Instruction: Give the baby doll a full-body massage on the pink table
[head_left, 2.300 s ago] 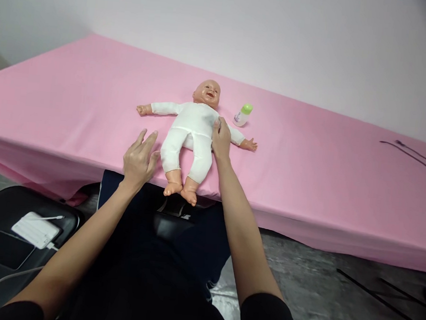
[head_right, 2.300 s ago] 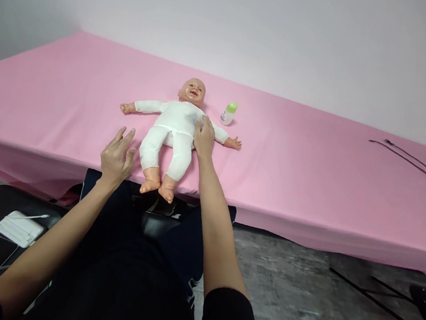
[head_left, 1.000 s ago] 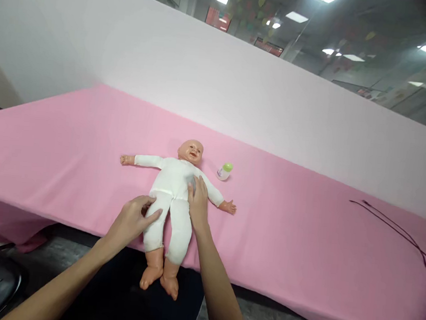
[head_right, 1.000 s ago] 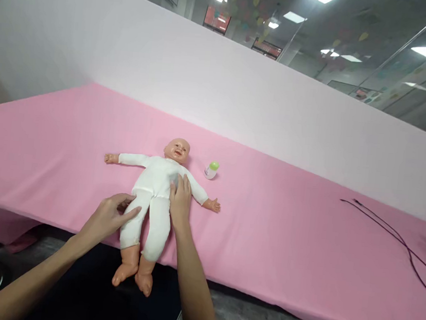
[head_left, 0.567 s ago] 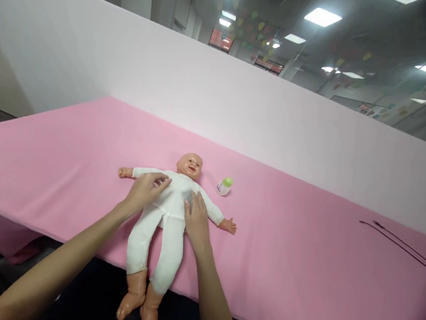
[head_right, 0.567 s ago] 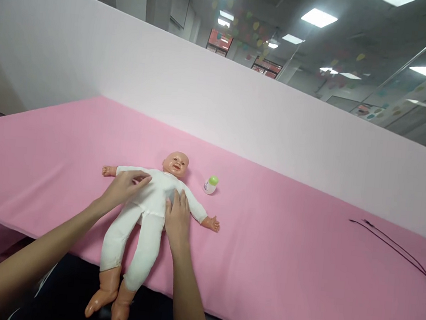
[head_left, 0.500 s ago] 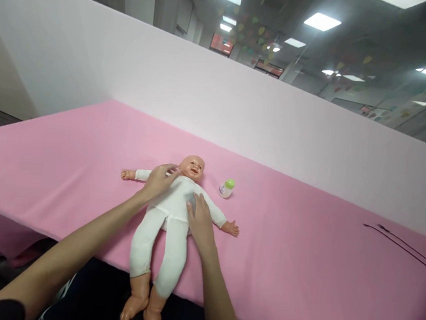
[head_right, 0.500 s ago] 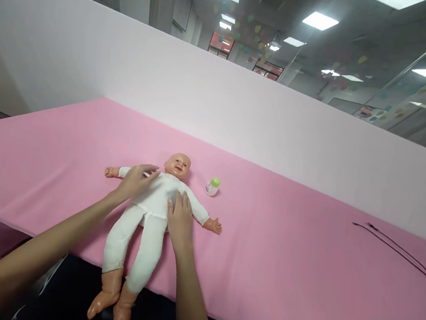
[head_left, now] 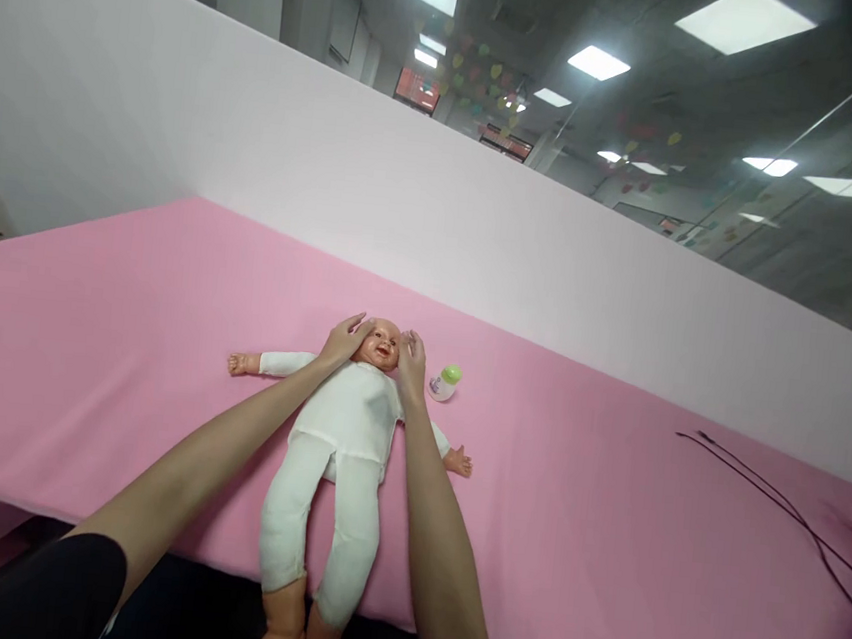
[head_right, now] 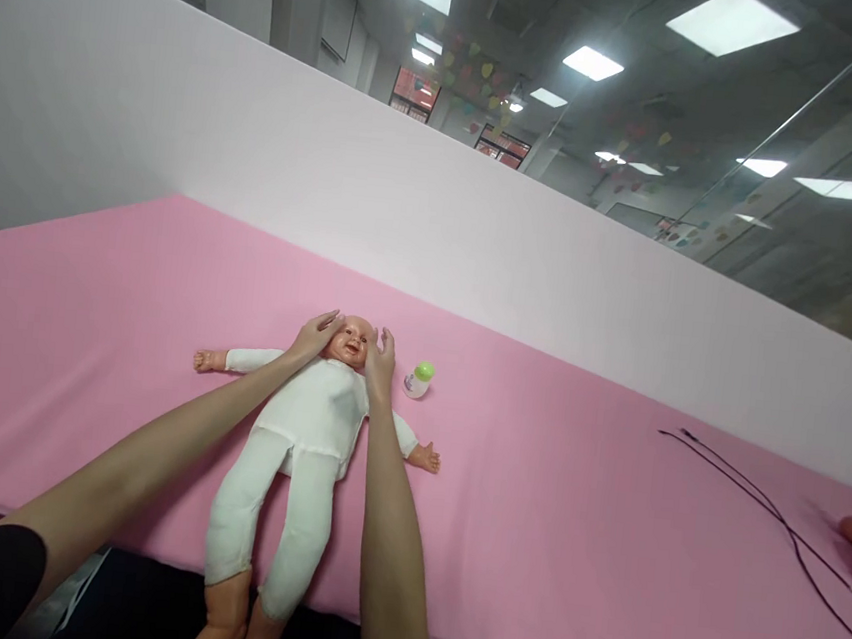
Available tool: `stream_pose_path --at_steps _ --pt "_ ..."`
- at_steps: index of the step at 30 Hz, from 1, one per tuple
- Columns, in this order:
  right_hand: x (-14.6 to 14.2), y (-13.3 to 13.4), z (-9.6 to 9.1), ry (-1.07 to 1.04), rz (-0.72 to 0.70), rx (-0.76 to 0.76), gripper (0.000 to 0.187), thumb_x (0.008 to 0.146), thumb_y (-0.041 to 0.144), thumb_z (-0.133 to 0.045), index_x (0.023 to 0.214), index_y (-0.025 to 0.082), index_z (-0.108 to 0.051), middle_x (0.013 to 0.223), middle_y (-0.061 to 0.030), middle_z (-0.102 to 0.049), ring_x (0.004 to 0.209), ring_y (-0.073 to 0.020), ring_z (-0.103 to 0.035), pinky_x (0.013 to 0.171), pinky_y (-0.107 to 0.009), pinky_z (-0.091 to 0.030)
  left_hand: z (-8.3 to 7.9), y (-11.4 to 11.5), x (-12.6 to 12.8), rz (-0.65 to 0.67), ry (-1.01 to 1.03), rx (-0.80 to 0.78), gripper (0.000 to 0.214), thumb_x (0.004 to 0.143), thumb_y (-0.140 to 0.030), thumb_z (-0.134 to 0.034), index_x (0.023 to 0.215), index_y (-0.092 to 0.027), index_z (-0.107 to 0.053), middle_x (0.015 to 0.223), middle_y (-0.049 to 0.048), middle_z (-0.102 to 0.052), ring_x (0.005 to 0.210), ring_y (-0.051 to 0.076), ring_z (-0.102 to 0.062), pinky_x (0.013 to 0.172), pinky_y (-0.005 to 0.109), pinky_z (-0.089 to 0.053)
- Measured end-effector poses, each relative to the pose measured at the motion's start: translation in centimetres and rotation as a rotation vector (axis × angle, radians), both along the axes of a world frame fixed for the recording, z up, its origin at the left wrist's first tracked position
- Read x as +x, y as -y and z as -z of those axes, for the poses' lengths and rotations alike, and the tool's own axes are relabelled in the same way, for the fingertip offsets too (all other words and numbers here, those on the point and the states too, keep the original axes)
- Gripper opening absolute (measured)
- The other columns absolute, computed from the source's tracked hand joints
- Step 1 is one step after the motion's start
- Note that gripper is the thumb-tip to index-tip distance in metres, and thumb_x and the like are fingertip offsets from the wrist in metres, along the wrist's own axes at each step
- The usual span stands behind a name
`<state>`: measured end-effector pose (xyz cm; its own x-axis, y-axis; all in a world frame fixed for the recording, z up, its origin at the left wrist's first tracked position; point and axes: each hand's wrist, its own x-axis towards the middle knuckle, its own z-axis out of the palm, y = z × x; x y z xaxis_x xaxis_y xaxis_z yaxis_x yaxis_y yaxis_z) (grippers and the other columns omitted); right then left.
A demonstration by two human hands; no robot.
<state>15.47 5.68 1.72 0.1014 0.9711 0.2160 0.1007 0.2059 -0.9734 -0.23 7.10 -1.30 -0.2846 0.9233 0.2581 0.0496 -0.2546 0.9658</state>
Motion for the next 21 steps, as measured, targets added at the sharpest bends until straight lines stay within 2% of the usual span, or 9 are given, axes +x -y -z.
stream_pose_path --at_steps 4,8,13,16,19,21 --pt "-0.9 -1.5 1.2 -0.06 -0.106 -0.002 0.056 0.082 0.061 -0.068 0.12 0.021 -0.068 0.13 -0.0114 -0.069 0.124 -0.0268 -0.062 0.104 -0.04 -0.051 0.6 -0.4 0.1 0.002 0.038 -0.003 0.054 0.084 -0.052 -0.072 0.123 -0.014 -0.07 0.135 0.0168 -0.069 0.125 0.029 -0.064 0.108 0.04 -0.048" --pt "-0.8 -2.1 1.8 -0.123 -0.133 0.007 0.047 0.075 0.053 -0.078 0.107 0.02 -0.069 0.112 -0.0087 -0.074 0.106 -0.0245 -0.069 0.093 -0.037 -0.056 0.6 -0.5 -0.2 -0.022 0.066 -0.042 0.057 0.073 -0.051 -0.082 0.116 -0.014 -0.072 0.125 0.0182 -0.072 0.115 0.033 -0.068 0.099 0.045 -0.052" --pt "-0.6 -3.1 2.7 -0.167 -0.063 0.002 0.042 0.082 0.06 -0.065 0.092 0.019 -0.067 0.1 -0.0068 -0.075 0.096 -0.0231 -0.069 0.087 -0.037 -0.057 0.2 -0.4 -0.5 0.029 0.096 -0.01 0.041 0.083 -0.053 -0.07 0.101 -0.017 -0.076 0.117 0.0143 -0.076 0.11 0.029 -0.07 0.1 0.043 -0.052" --pt "-0.6 -3.6 3.1 -0.147 -0.054 0.0 0.047 0.082 0.064 -0.065 0.095 0.019 -0.068 0.101 -0.007 -0.076 0.099 -0.0239 -0.068 0.089 -0.037 -0.056 0.0 -0.2 -0.5 0.034 0.083 0.005 0.043 0.088 -0.056 -0.062 0.096 -0.016 -0.077 0.11 0.0135 -0.078 0.106 0.029 -0.071 0.098 0.043 -0.053" --pt "-0.4 -3.9 3.4 -0.108 -0.066 0.0 0.053 0.076 0.062 -0.074 0.104 0.017 -0.069 0.111 -0.0098 -0.075 0.107 -0.0247 -0.068 0.096 -0.037 -0.054 0.0 -0.1 -0.4 0.028 0.044 -0.007 0.044 0.084 -0.056 -0.07 0.101 -0.016 -0.077 0.108 0.0132 -0.078 0.105 0.03 -0.07 0.099 0.043 -0.052" --pt "-0.4 -4.1 3.5 -0.088 -0.064 0.001 0.056 0.076 0.063 -0.074 0.107 0.017 -0.069 0.115 -0.011 -0.075 0.109 -0.0251 -0.068 0.098 -0.038 -0.054 0.0 -0.1 -0.3 0.02 0.016 -0.013 0.045 0.082 -0.055 -0.073 0.106 -0.017 -0.076 0.111 0.0133 -0.078 0.108 0.03 -0.07 0.101 0.043 -0.051"
